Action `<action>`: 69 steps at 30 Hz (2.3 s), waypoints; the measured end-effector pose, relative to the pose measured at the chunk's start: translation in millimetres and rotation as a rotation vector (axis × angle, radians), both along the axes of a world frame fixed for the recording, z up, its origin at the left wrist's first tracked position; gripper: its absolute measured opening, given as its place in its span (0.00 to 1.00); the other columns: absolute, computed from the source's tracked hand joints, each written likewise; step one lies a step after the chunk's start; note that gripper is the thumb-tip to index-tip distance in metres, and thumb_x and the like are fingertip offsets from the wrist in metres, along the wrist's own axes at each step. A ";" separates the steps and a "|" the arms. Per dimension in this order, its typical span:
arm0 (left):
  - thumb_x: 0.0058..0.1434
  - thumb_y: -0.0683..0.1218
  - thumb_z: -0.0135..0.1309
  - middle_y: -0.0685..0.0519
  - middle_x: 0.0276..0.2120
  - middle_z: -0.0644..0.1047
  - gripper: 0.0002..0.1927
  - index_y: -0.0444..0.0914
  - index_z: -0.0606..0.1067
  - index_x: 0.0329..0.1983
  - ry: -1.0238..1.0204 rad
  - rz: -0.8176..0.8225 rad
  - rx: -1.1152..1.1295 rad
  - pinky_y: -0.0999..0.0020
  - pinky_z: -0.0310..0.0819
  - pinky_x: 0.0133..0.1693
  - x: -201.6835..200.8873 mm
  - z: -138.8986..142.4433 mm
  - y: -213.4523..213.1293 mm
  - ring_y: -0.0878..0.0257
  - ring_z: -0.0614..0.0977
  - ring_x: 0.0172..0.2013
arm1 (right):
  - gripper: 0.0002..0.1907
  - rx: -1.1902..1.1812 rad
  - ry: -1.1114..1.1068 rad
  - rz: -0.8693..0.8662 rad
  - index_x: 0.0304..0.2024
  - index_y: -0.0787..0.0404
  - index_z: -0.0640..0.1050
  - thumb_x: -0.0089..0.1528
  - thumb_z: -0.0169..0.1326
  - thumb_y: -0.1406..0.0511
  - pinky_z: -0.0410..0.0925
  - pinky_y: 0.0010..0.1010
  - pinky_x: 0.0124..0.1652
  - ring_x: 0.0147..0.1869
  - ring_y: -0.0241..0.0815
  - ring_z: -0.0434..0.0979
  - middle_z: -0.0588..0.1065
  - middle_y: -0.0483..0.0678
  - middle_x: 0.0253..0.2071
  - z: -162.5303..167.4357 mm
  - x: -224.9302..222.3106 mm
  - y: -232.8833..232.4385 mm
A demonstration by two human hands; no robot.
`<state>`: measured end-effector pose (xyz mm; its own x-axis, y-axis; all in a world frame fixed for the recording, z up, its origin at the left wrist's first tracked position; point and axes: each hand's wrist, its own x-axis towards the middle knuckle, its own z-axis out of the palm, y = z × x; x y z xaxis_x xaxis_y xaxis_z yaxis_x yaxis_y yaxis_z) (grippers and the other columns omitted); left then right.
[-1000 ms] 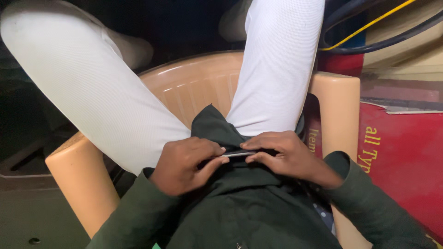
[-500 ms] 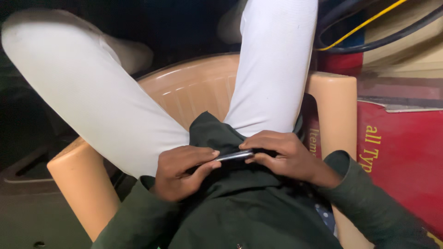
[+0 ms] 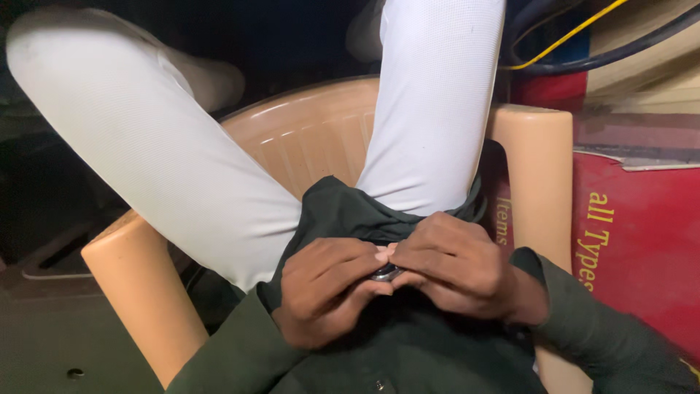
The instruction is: The person removes the back cover of a smartphone, then uses a screwdriver to unscrew and remove a small metal plate from the phone's interior. The phone remains open on the workbench with internal components exposed.
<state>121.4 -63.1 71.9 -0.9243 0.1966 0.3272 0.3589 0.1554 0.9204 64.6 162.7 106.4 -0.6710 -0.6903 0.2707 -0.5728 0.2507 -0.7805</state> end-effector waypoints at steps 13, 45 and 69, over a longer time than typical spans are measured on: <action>0.63 0.39 0.61 0.44 0.43 0.81 0.12 0.32 0.74 0.48 -0.083 0.143 -0.074 0.62 0.82 0.46 25.6 -10.4 -15.5 0.49 0.86 0.44 | 0.20 0.030 -0.259 0.070 0.50 0.67 0.79 0.57 0.68 0.68 0.77 0.36 0.49 0.51 0.51 0.84 0.81 0.53 0.46 -11.6 1.5 -3.6; 0.63 0.40 0.62 0.43 0.41 0.82 0.11 0.31 0.78 0.46 -0.180 0.088 0.001 0.66 0.83 0.45 26.0 -8.2 -41.0 0.51 0.88 0.42 | 0.19 -0.129 -0.511 0.061 0.51 0.69 0.81 0.58 0.57 0.82 0.78 0.25 0.37 0.42 0.40 0.85 0.81 0.53 0.41 -48.0 9.5 -11.5; 0.68 0.41 0.53 0.45 0.54 0.77 0.15 0.31 0.73 0.56 -0.706 0.126 0.581 0.62 0.74 0.57 29.4 -27.4 -67.9 0.58 0.80 0.54 | 0.13 0.136 -0.224 -0.017 0.46 0.65 0.80 0.59 0.63 0.69 0.74 0.34 0.42 0.43 0.50 0.83 0.81 0.52 0.42 -41.5 0.2 -17.2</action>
<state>150.9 -131.0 44.5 -0.9503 0.0626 -0.3050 -0.3039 -0.4001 0.8646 64.8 145.5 64.9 -0.7154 -0.6984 0.0193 -0.3840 0.3699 -0.8460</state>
